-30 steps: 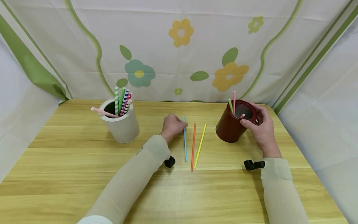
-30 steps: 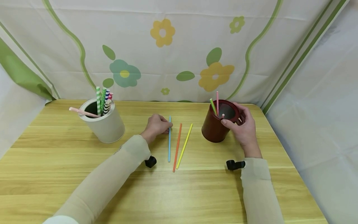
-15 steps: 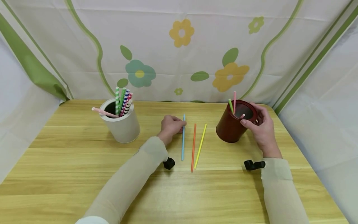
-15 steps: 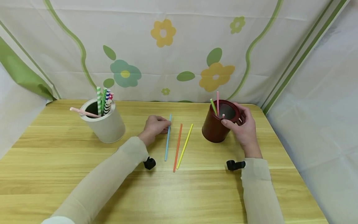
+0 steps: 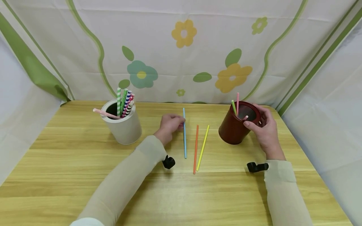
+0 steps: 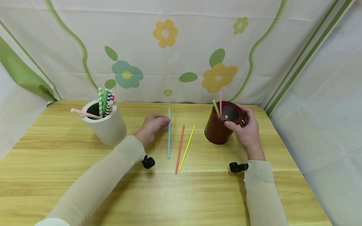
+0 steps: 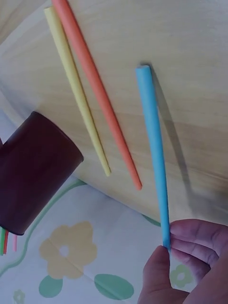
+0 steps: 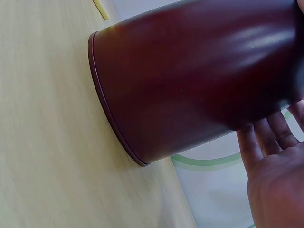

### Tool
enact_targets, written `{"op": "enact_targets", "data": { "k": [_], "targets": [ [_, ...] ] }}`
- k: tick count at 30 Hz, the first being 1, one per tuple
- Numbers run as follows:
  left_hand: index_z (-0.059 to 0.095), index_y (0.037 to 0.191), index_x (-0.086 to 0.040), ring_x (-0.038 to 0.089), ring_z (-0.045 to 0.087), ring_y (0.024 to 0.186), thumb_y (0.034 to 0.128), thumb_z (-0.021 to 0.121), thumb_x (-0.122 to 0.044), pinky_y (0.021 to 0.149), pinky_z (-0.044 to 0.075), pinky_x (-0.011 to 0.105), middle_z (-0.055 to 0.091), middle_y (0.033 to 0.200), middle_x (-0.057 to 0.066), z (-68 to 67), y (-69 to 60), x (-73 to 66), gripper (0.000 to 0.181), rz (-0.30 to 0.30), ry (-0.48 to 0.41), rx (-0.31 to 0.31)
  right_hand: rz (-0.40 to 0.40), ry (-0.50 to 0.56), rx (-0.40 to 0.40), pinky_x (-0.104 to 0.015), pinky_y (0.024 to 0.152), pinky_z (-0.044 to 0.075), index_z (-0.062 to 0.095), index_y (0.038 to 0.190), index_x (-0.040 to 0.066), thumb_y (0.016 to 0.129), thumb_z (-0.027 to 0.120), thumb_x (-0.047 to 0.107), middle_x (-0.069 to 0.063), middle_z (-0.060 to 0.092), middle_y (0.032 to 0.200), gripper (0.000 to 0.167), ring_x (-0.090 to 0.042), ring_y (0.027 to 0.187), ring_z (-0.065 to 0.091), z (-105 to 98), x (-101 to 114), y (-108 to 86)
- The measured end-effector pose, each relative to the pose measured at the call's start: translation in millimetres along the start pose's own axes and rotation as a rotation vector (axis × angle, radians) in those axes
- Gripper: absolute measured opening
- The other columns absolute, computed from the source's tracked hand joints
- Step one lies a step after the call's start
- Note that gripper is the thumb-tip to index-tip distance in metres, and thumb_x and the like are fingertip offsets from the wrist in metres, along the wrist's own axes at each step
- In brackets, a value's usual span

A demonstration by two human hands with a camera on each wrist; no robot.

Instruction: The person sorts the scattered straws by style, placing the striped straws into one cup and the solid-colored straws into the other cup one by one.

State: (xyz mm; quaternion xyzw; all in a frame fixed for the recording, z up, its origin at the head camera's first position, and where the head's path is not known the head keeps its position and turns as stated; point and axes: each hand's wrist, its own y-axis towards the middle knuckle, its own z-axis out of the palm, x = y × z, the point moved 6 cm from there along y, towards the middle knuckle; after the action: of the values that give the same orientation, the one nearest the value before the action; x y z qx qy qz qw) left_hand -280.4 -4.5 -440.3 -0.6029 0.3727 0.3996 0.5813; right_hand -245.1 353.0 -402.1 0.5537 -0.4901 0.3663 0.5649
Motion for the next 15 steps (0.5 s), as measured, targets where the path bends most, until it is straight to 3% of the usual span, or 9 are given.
{"op": "enact_targets", "data": {
  "k": [9, 15],
  "targets": [
    [0.071, 0.126, 0.003, 0.024, 0.072, 0.099, 0.1030, 0.069, -0.004, 0.106, 0.061, 0.040, 0.071, 0.119, 0.016, -1.8, -2.1, -9.1, 0.024, 0.030, -0.111, 0.002, -0.015, 0.022, 0.001, -0.008, 0.100, 0.049, 0.054, 0.155, 0.013, 0.092, 0.079, -0.006, 0.009, 0.060, 0.142, 0.071, -0.006, 0.128, 0.057, -1, 0, -1.0],
    [0.071, 0.121, 0.005, 0.020, 0.074, 0.087, 0.1008, 0.071, -0.001, 0.104, 0.062, 0.043, 0.070, 0.111, 0.014, -2.2, -5.6, -16.9, 0.021, 0.075, -0.162, -0.025, -0.007, 0.018, -0.002, -0.007, 0.099, 0.050, 0.055, 0.155, 0.012, 0.091, 0.081, -0.007, 0.009, 0.063, 0.140, 0.072, -0.005, 0.128, 0.059, -1, 1, 0.2]
  ]
}}
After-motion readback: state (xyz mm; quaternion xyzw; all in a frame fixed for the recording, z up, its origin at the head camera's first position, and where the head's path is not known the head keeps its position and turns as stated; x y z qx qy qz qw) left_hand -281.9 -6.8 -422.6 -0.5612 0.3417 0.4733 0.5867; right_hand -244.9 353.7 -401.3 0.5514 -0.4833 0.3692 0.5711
